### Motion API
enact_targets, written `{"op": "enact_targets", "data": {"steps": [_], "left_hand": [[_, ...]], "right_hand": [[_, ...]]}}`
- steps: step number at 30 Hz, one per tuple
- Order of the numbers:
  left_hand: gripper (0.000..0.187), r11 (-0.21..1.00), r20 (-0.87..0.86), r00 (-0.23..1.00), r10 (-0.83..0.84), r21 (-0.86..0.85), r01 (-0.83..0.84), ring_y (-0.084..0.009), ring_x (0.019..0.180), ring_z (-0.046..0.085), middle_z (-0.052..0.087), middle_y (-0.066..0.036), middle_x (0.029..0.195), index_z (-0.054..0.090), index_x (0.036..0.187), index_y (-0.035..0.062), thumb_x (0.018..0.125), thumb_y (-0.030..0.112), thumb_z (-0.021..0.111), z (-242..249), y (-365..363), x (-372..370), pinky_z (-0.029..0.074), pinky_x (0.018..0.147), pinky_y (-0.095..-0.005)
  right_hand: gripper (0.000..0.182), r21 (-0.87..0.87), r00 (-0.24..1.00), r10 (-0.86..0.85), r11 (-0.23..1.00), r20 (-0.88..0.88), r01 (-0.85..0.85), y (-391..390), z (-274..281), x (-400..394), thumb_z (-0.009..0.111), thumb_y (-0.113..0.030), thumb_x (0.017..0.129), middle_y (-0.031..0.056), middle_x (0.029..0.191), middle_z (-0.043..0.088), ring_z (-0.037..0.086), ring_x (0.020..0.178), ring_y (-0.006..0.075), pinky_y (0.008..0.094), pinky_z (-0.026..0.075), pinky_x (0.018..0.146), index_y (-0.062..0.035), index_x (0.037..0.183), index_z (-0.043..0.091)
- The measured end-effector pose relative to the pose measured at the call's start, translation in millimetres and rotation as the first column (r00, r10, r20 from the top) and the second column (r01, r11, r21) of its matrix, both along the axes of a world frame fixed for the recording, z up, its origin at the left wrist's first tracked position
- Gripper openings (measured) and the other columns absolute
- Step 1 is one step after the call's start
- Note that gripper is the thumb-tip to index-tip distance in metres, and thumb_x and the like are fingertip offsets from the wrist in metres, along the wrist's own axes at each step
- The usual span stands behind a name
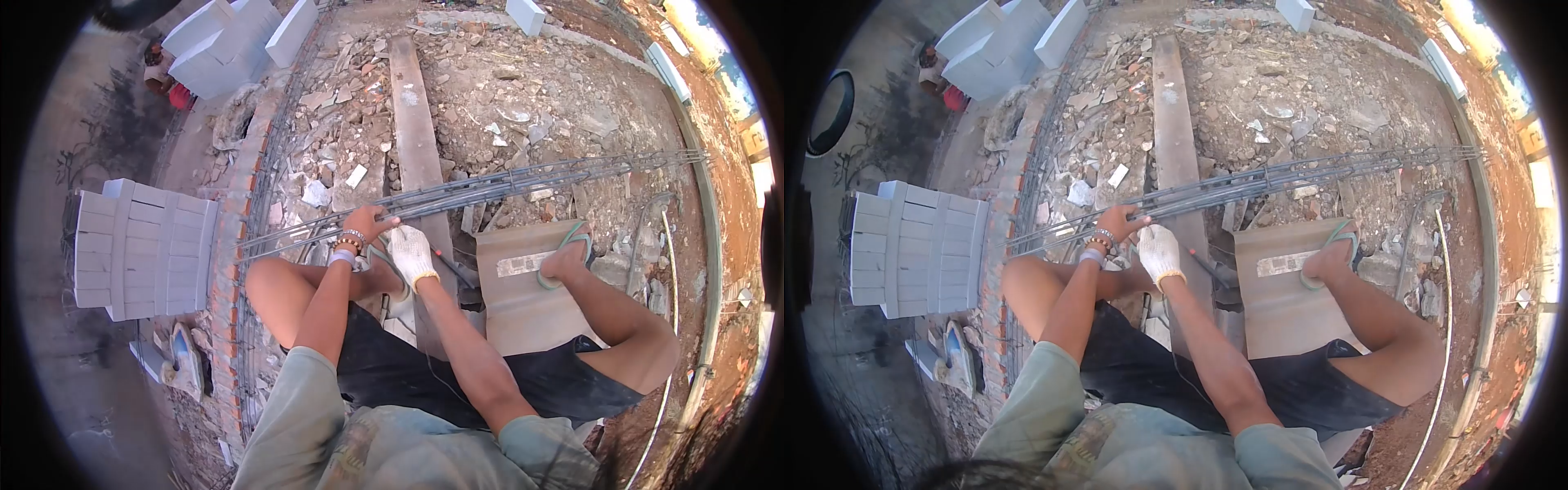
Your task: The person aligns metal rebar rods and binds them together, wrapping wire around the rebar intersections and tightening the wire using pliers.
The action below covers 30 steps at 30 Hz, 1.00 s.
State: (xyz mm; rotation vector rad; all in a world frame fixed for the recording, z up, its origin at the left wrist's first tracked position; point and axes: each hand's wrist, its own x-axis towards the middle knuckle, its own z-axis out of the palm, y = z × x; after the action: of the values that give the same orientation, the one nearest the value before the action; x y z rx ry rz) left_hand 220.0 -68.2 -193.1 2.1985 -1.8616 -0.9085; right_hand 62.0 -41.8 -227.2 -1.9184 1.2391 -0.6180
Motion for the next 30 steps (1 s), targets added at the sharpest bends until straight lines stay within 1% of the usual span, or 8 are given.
{"op": "enact_targets", "data": {"steps": [2, 5, 11, 15, 17, 19, 22, 30], "left_hand": [[0.077, 0.998, -0.069, 0.997, -0.02, 0.065, 0.025, -0.033, 0.091, 0.069, 0.071, -0.02, 0.093, 0.069, 0.11, 0.0011, 0.075, 0.07, 0.067, -8, -6, 10, 0.052, 0.081, -0.0424], [0.067, 0.981, -0.187, 0.982, 0.006, 0.193, 0.031, -0.0266, 0.083, 0.07, 0.071, -0.012, 0.085, 0.071, 0.101, 0.0021, 0.078, 0.065, 0.067, -1, -15, 11, 0.053, 0.074, -0.0383], [0.07, 0.985, -0.284, 0.959, -0.006, 0.162, 0.054, -0.019, 0.067, 0.062, 0.066, -0.01, 0.07, 0.068, 0.078, -0.0021, 0.079, 0.068, 0.065, -3, -16, 12, 0.05, 0.065, -0.0346], [0.06, 0.979, -0.189, 0.977, -0.095, 0.159, 0.126, -0.0215, 0.075, 0.068, 0.072, -0.011, 0.082, 0.074, 0.098, 0.0037, 0.081, 0.061, 0.067, -4, -17, 12, 0.052, 0.073, -0.0357], [0.06, 0.979, -0.22, 0.974, -0.049, 0.182, 0.091, -0.0209, 0.075, 0.067, 0.072, -0.012, 0.083, 0.074, 0.098, 0.0038, 0.081, 0.061, 0.066, -14, -16, 15, 0.052, 0.074, -0.036], [0.059, 0.979, -0.25, 0.965, -0.077, 0.162, 0.12, -0.0206, 0.076, 0.067, 0.072, -0.012, 0.083, 0.074, 0.097, 0.0036, 0.083, 0.06, 0.065, -8, -17, 16, 0.052, 0.074, -0.0361], [0.057, 0.974, -0.283, 0.957, -0.064, 0.192, 0.122, -0.0203, 0.076, 0.067, 0.073, -0.011, 0.084, 0.073, 0.099, 0.004, 0.085, 0.058, 0.065, 6, -17, 11, 0.052, 0.073, -0.0358], [0.054, 0.969, -0.301, 0.947, -0.115, 0.175, 0.174, -0.0136, 0.067, 0.06, 0.068, -0.006, 0.075, 0.072, 0.099, 0.0039, 0.089, 0.056, 0.061, -15, -24, 19, 0.05, 0.066, -0.0317]], "right_hand": [[0.035, 0.208, 0.994, -0.068, 0.977, 0.082, 0.05, 8, 29, 2, 0.043, -0.026, 0.096, 0.0241, 0.092, 0.065, 0.061, 0.09, 0.0429, 0.0526, 0.047, 0.079, -0.0005, 0.085, 0.065], [0.031, -0.04, 0.997, -0.071, 0.997, -0.02, 0.07, 19, -9, 18, 0.041, -0.022, 0.095, 0.0229, 0.094, 0.065, 0.062, 0.087, 0.0399, 0.0497, 0.048, 0.078, -0.0004, 0.09, 0.063], [0.033, 0.232, 0.986, -0.144, 0.965, 0.085, 0.121, 23, 23, 23, 0.043, -0.025, 0.097, 0.0299, 0.104, 0.062, 0.059, 0.101, 0.0455, 0.0511, 0.046, 0.087, 0.0031, 0.1, 0.06], [0.03, 0.157, 0.988, -0.127, 0.981, 0.09, 0.112, 26, 17, 18, 0.043, -0.022, 0.098, 0.0227, 0.105, 0.066, 0.063, 0.096, 0.0396, 0.0472, 0.05, 0.084, 0.0009, 0.107, 0.06], [0.032, 0.703, 0.668, -0.419, 0.676, 0.615, -0.223, 28, 16, 7, 0.043, -0.024, 0.1, 0.0185, 0.108, 0.067, 0.065, 0.095, 0.0358, 0.0458, 0.051, 0.084, 0.0002, 0.112, 0.058], [0.036, 0.718, 0.267, -0.764, 0.34, 0.587, -0.608, 23, 21, 3, 0.044, -0.03, 0.102, 0.0114, 0.109, 0.064, 0.065, 0.093, 0.0289, 0.0436, 0.053, 0.085, -0.0008, 0.121, 0.053], [0.03, 0.816, 0.112, -0.96, 0.154, 0.257, -0.557, 27, 25, 2, 0.047, -0.034, 0.102, 0.0086, 0.094, 0.063, 0.063, 0.083, 0.0237, 0.0392, 0.053, 0.075, -0.0064, 0.109, 0.057], [0.035, 0.776, 0.164, -0.903, 0.234, 0.397, -0.586, 10, -34, 31, 0.049, -0.045, 0.1, 0.0043, 0.084, 0.058, 0.058, 0.075, 0.0196, 0.0373, 0.053, 0.076, -0.0106, 0.103, 0.057]]}}
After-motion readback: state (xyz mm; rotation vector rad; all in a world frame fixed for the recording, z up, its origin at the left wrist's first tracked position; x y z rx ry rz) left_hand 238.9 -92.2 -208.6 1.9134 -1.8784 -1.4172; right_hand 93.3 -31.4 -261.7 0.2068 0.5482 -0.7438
